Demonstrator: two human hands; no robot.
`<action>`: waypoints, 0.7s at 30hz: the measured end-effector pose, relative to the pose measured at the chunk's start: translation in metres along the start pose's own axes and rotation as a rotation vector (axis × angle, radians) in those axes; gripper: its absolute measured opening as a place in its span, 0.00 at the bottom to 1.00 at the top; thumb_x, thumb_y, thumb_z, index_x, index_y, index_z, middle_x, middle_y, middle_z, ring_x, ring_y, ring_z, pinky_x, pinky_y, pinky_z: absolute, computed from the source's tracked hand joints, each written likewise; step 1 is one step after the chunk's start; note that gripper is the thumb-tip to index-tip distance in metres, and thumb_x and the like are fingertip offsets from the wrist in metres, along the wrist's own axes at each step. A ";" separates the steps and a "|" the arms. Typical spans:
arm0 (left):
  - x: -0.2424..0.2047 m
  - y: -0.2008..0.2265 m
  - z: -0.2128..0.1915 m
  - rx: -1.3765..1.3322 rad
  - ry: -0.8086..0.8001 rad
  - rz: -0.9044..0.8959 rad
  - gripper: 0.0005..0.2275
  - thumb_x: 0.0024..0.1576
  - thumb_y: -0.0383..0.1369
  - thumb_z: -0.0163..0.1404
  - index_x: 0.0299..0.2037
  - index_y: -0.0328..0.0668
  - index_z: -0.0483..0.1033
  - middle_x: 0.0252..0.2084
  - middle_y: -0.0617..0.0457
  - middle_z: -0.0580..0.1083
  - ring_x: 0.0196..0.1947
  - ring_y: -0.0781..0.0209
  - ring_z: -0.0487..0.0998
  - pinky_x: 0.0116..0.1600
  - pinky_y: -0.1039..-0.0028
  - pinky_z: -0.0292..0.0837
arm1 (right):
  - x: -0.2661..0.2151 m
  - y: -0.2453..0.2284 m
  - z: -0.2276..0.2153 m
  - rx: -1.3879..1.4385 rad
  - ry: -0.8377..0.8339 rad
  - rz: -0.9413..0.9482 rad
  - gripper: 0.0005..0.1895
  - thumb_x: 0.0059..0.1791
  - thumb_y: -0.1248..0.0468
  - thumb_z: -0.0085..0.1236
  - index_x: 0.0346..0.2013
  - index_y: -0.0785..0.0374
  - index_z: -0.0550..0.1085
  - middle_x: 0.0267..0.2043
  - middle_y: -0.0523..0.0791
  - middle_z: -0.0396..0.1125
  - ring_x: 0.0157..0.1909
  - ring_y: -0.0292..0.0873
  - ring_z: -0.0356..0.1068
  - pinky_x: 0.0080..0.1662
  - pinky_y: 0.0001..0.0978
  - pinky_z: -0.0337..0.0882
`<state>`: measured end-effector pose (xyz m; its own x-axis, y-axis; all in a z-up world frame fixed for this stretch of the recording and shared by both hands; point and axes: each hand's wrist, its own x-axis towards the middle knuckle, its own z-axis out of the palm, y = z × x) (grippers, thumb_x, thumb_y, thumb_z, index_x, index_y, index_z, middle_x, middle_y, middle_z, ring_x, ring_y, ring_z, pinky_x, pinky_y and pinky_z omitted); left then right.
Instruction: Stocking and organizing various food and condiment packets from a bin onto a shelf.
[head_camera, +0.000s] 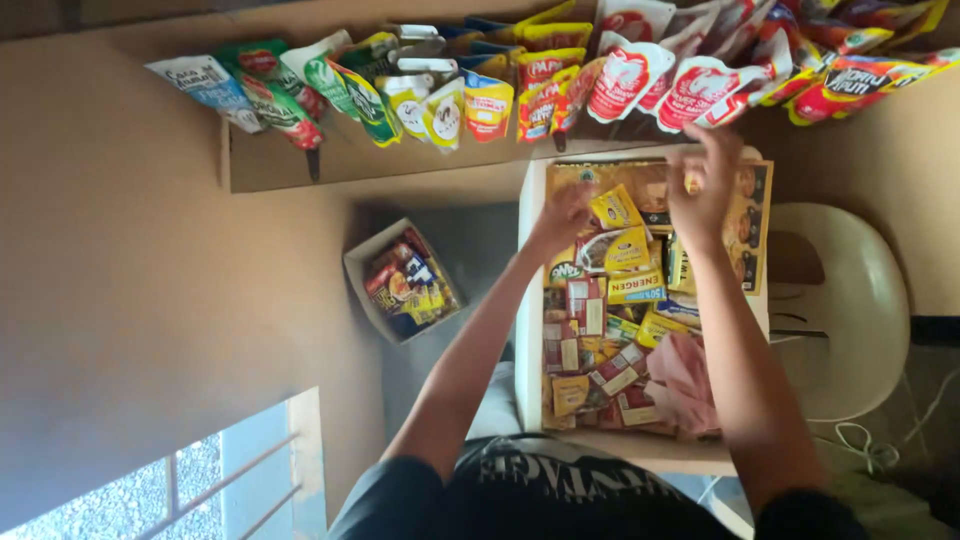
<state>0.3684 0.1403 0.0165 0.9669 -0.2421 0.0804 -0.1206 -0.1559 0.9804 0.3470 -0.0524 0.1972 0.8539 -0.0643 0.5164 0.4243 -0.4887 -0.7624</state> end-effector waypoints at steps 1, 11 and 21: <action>-0.013 0.002 0.004 0.006 0.000 -0.005 0.22 0.56 0.29 0.56 0.62 0.46 0.70 0.54 0.43 0.73 0.54 0.49 0.76 0.59 0.63 0.75 | -0.011 0.007 -0.009 0.006 0.000 0.004 0.26 0.53 0.83 0.49 0.65 0.62 0.68 0.66 0.49 0.58 0.52 0.41 0.75 0.49 0.30 0.78; -0.284 -0.036 0.134 0.204 -0.305 -0.142 0.19 0.57 0.31 0.53 0.60 0.45 0.72 0.52 0.45 0.75 0.54 0.50 0.77 0.58 0.59 0.74 | -0.243 0.035 -0.099 -0.185 -0.188 0.241 0.06 0.56 0.68 0.57 0.48 0.61 0.76 0.47 0.46 0.72 0.48 0.45 0.73 0.49 0.35 0.72; -0.327 0.007 0.151 0.698 -0.178 -0.113 0.18 0.51 0.31 0.54 0.54 0.47 0.74 0.58 0.42 0.67 0.60 0.34 0.66 0.61 0.47 0.65 | -0.337 0.056 -0.135 -0.005 -0.186 0.249 0.18 0.47 0.71 0.55 0.52 0.63 0.77 0.48 0.50 0.71 0.51 0.49 0.72 0.52 0.37 0.72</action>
<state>0.0177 0.0732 -0.0298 0.9378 -0.3313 -0.1034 -0.1949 -0.7493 0.6329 0.0421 -0.1760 0.0328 0.9722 -0.0222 0.2331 0.1938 -0.4820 -0.8545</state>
